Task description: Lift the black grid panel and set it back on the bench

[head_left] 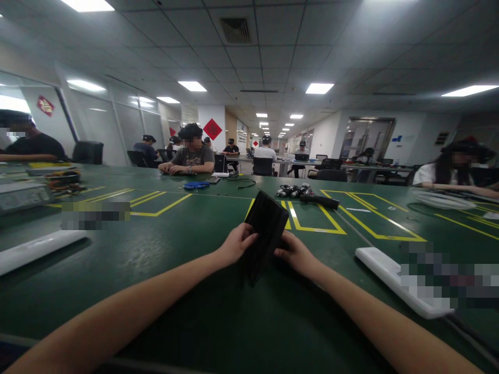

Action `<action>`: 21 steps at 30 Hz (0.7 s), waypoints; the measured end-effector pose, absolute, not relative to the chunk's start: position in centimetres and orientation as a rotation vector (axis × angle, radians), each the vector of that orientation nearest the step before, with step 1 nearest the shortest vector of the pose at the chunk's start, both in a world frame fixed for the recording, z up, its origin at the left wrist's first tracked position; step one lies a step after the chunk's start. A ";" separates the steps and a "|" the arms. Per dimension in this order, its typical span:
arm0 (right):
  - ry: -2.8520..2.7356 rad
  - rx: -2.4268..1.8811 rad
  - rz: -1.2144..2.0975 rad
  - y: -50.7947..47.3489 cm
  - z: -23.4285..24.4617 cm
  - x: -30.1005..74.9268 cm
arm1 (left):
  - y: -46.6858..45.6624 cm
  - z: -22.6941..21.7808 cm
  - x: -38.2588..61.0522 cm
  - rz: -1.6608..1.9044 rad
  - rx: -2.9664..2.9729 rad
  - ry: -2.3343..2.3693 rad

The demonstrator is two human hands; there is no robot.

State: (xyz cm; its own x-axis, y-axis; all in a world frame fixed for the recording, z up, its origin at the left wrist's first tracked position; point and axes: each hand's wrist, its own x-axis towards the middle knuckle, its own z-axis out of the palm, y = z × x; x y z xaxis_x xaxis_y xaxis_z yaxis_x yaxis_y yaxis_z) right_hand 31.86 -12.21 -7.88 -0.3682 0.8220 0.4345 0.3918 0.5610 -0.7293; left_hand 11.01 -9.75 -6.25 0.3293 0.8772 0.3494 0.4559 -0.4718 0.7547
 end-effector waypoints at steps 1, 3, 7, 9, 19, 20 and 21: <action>-1.994 -0.963 0.659 -12.3 -8.1 31.9 | -9.9 -6.5 11.1 1.003 2.082 1.112; -2.016 -0.967 0.649 -12.4 -8.4 31.9 | -10.1 -6.9 11.2 0.947 2.114 1.035; -2.066 -0.951 0.528 -12.6 -8.4 31.7 | -10.3 -7.2 11.4 0.848 2.204 1.114; -2.105 -0.933 0.435 -12.8 -8.2 31.3 | -10.4 -7.0 11.4 0.811 2.213 1.129; -2.168 -0.888 0.257 -12.7 -8.9 30.9 | -10.1 -3.8 9.8 0.920 1.268 1.238; -2.151 -0.865 0.260 -12.6 -9.1 31.0 | -10.0 -3.7 9.6 0.915 1.234 1.232; -2.131 -0.843 0.259 -12.5 -9.2 31.1 | -9.9 -3.7 9.5 0.898 1.228 1.227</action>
State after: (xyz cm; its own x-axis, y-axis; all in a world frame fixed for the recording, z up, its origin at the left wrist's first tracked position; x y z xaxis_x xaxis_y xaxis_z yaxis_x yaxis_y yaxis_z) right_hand 31.12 -12.48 -9.19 -0.4475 0.6475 0.6168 0.4806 0.7558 -0.4448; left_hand 9.46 -9.86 -3.66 0.1681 0.9681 -0.1857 0.1165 0.1675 0.9790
